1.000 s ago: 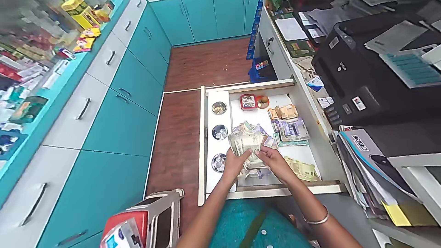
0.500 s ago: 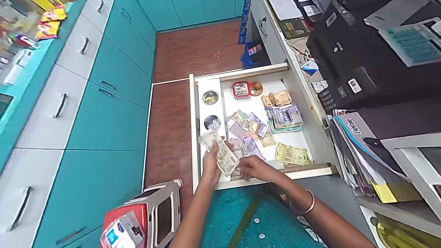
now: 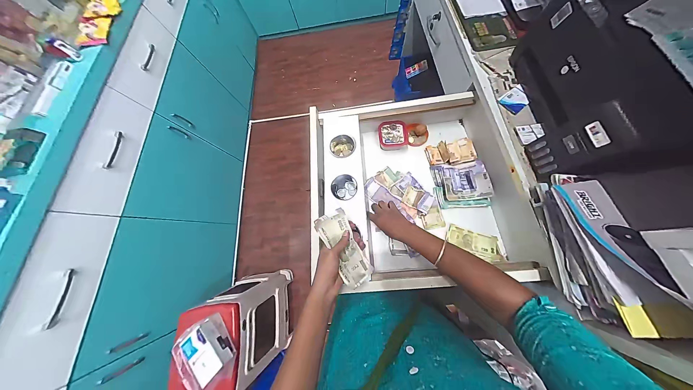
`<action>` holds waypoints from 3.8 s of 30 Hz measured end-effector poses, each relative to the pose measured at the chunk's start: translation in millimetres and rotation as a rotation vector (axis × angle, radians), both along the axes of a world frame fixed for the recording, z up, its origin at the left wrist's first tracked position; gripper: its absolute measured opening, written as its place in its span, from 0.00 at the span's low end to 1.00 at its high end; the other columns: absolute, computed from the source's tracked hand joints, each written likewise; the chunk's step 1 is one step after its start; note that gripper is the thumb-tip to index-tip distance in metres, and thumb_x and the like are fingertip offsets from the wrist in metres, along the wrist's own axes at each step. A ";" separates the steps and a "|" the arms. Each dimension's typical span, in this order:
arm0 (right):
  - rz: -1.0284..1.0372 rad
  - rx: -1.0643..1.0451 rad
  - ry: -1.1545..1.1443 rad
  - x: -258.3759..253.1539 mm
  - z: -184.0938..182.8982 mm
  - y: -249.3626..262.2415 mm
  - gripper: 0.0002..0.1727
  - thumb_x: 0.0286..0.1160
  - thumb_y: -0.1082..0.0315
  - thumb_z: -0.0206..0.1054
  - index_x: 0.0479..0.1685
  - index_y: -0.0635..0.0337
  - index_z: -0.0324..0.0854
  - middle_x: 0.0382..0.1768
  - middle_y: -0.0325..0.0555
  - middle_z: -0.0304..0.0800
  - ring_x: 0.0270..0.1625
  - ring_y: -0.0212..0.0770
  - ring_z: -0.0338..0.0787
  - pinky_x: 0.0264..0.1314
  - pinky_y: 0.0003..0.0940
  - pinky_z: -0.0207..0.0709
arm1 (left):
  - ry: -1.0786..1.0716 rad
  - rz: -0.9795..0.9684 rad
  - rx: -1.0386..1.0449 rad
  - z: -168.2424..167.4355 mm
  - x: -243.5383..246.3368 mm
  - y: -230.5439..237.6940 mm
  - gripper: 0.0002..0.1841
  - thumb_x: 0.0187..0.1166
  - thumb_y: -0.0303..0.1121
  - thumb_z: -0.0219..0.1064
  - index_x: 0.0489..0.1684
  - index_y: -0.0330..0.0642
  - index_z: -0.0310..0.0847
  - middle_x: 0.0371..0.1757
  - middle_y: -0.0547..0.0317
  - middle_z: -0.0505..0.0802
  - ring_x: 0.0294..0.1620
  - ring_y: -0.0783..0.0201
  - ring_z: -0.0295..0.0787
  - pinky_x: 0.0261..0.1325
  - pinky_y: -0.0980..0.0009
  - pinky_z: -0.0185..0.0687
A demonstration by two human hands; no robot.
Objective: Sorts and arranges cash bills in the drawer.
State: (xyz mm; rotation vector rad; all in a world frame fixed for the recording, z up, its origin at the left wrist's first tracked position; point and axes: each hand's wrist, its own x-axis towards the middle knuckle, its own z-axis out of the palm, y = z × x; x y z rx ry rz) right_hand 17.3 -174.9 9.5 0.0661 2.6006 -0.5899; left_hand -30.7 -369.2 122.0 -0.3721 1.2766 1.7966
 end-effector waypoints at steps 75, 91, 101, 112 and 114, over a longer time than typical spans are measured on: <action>0.469 0.024 -0.162 92.4 2.4 10.1 0.21 0.80 0.82 0.58 0.70 0.62 0.80 0.57 0.72 0.85 0.67 0.74 0.81 0.70 0.72 0.66 | 0.019 -0.165 -0.070 -13.4 26.5 -0.1 0.17 0.90 0.24 0.51 0.74 0.30 0.69 0.45 0.49 0.94 0.42 0.60 0.95 0.52 0.64 0.91; -0.904 -0.510 0.637 86.0 92.0 -19.3 0.13 0.83 0.65 0.64 0.52 0.69 0.80 0.28 0.40 0.86 0.27 0.26 0.82 0.33 0.23 0.76 | -0.108 -0.245 -0.039 -6.7 29.8 19.2 0.19 0.95 0.38 0.48 0.63 0.30 0.75 0.42 0.49 0.95 0.40 0.60 0.96 0.50 0.66 0.93; -0.409 -0.252 0.881 95.5 91.3 -39.7 0.08 0.72 0.79 0.61 0.33 0.62 0.86 0.66 0.53 0.90 0.69 0.53 0.88 0.71 0.44 0.79 | -0.315 -0.112 0.112 -1.9 24.8 22.7 0.20 0.88 0.39 0.36 0.49 0.41 0.76 0.35 0.50 0.94 0.36 0.58 0.96 0.40 0.62 0.93; -0.347 -0.164 0.907 101.2 88.6 -58.9 0.07 0.64 0.72 0.70 0.30 0.46 0.87 0.77 0.59 0.78 0.82 0.62 0.74 0.77 0.55 0.71 | -0.358 -0.143 -0.043 -3.1 12.4 16.4 0.22 0.94 0.41 0.37 0.49 0.40 0.79 0.33 0.53 0.94 0.34 0.62 0.94 0.38 0.64 0.91; -0.475 -0.125 0.929 100.5 92.4 -60.9 0.08 0.63 0.71 0.68 0.29 0.46 0.90 0.60 0.57 0.87 0.65 0.58 0.83 0.68 0.50 0.75 | -0.307 -0.172 -0.054 -0.4 11.8 18.0 0.23 0.95 0.45 0.40 0.58 0.39 0.79 0.39 0.51 0.95 0.39 0.60 0.96 0.43 0.62 0.93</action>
